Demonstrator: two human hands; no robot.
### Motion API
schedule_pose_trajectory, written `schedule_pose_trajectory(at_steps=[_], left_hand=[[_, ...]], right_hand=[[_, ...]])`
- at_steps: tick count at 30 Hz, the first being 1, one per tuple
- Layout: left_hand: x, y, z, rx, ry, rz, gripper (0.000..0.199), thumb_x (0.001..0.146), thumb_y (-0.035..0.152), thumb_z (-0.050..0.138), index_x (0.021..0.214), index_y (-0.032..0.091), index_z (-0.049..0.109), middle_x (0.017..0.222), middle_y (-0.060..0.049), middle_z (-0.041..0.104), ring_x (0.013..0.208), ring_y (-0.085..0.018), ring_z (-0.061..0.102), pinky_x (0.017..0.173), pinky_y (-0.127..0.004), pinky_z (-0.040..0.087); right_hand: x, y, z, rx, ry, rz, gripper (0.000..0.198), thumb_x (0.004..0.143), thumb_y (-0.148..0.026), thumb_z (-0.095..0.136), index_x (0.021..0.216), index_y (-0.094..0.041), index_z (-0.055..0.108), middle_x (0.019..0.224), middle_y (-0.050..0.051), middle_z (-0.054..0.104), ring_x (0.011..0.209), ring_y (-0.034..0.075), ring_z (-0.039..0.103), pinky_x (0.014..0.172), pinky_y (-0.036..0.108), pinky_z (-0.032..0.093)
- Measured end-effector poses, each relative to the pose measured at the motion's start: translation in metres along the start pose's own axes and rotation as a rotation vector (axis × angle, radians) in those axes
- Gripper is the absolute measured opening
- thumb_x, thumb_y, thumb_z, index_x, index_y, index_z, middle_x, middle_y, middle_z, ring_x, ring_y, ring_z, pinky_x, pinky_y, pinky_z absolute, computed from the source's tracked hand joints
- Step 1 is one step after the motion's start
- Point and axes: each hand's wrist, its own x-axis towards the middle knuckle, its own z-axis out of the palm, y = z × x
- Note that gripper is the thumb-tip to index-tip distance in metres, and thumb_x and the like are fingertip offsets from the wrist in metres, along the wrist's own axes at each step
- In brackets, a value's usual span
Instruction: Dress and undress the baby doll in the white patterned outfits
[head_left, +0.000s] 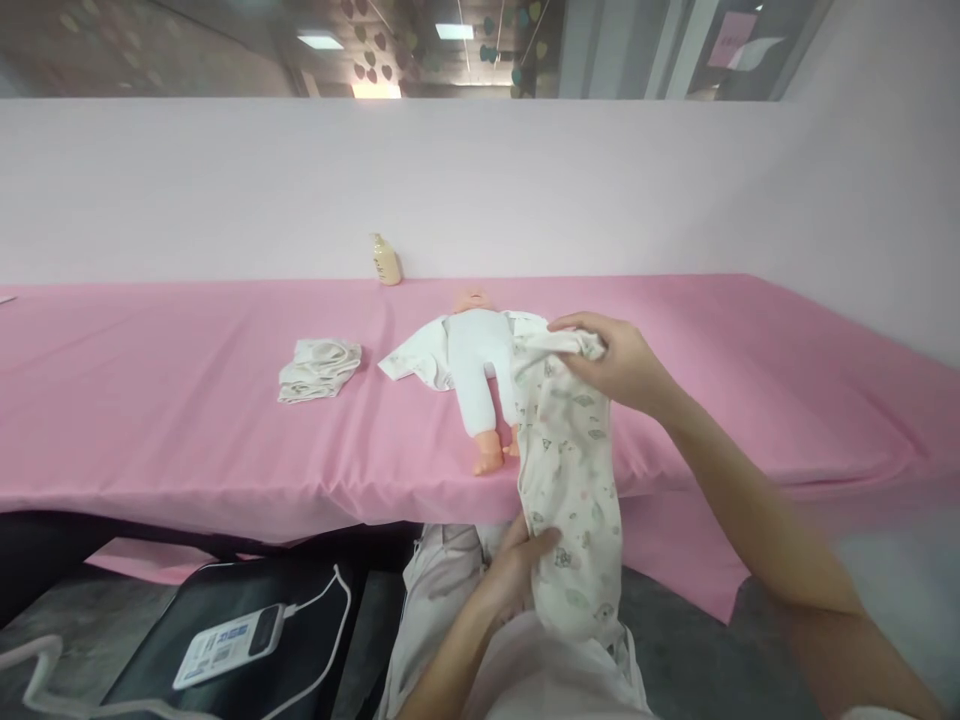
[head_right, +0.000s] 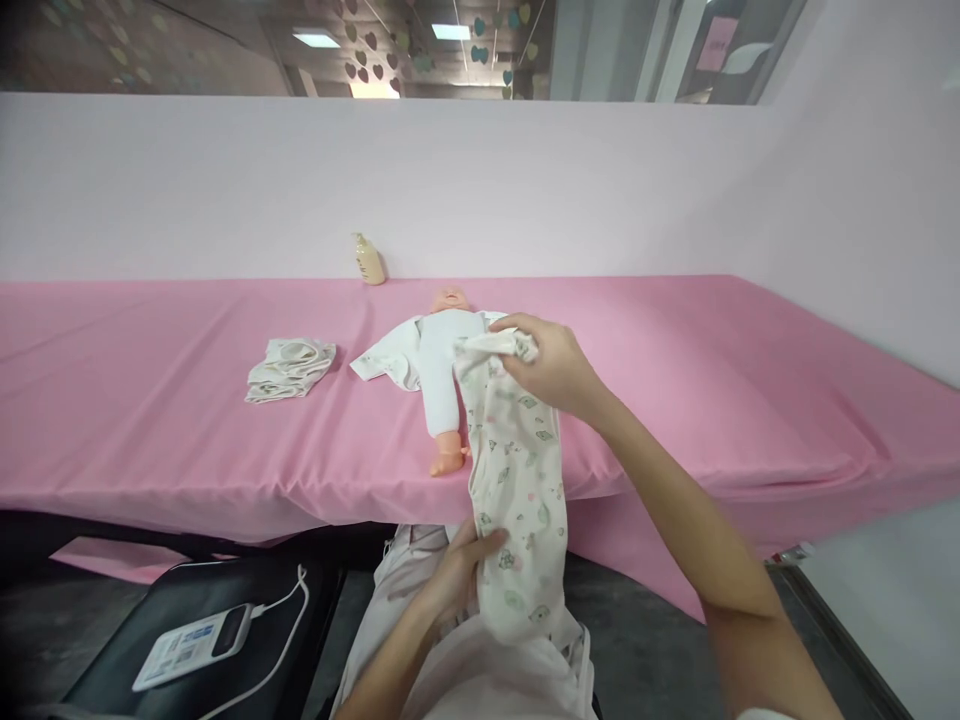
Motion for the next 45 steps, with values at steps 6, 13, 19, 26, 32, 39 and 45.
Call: schedule_pose_trajectory(at_steps=[6,13,19,26,32,39,45], left_hand=[[-0.021,0.047,0.002,-0.247,-0.019,0.053,0.039,0.078,0.027,0.06,0.113,0.012,0.063,0.103,-0.012,0.07,0.1,-0.028,0.064,0.092,-0.039,0.049],[-0.04,0.064,0.004,-0.328,-0.252,0.163,0.048,0.095,0.035,0.029,0.131,0.013,0.052,0.128,-0.012,0.058,0.129,-0.024,0.045,0.113,-0.041,0.026],[-0.047,0.07,-0.02,-0.357,-0.329,0.346,0.054,0.098,0.03,0.009,0.142,0.018,0.037,0.144,-0.008,0.042,0.14,-0.016,0.026,0.118,-0.039,0.008],[-0.055,0.087,-0.054,-0.327,-0.298,0.432,0.055,0.098,0.031,0.009,0.135,0.02,0.048,0.142,-0.006,0.045,0.14,-0.017,0.025,0.118,-0.04,0.008],[-0.066,0.092,-0.058,-0.364,-0.202,0.316,0.053,0.098,0.032,0.015,0.128,0.017,0.056,0.133,-0.01,0.055,0.136,-0.022,0.035,0.116,-0.044,0.015],[-0.057,0.087,-0.051,-0.396,-0.215,0.317,0.054,0.096,0.041,0.018,0.137,0.018,0.046,0.14,-0.01,0.048,0.138,-0.023,0.03,0.116,-0.045,0.012],[-0.055,0.09,-0.046,-0.46,-0.333,0.294,0.057,0.098,0.039,0.011,0.141,0.015,0.04,0.143,-0.01,0.042,0.141,-0.023,0.024,0.117,-0.043,0.004]], right_hand=[[-0.101,-0.046,-0.002,-0.228,-0.575,-0.511,0.052,0.079,-0.011,0.052,0.13,-0.021,0.049,0.116,0.006,0.065,0.102,0.018,0.062,0.086,0.03,0.053],[-0.153,-0.036,0.065,-0.597,-0.123,-0.633,0.041,0.083,-0.01,0.048,0.124,-0.01,0.052,0.111,0.017,0.063,0.117,0.036,0.053,0.096,0.063,0.041],[-0.14,-0.03,0.102,-0.5,-0.076,-0.601,0.042,0.084,-0.01,0.043,0.125,-0.008,0.051,0.112,0.017,0.062,0.116,0.032,0.053,0.099,0.062,0.04],[-0.121,-0.045,0.139,-0.28,-0.282,-0.549,0.067,0.079,-0.035,0.054,0.136,-0.002,0.039,0.131,0.024,0.047,0.128,0.039,0.037,0.106,0.062,0.03],[-0.09,-0.04,0.13,-0.182,-0.462,-0.734,0.039,0.089,-0.025,0.048,0.125,-0.01,0.049,0.117,0.012,0.059,0.113,0.022,0.051,0.1,0.038,0.044],[-0.08,-0.036,0.111,0.009,-0.334,-0.713,0.034,0.086,-0.006,0.039,0.116,-0.012,0.055,0.101,0.008,0.066,0.098,0.016,0.061,0.086,0.03,0.052],[-0.083,-0.041,0.095,0.155,-0.347,-0.573,0.025,0.088,-0.014,0.049,0.111,-0.017,0.058,0.101,0.007,0.067,0.095,0.014,0.063,0.082,0.029,0.053]])
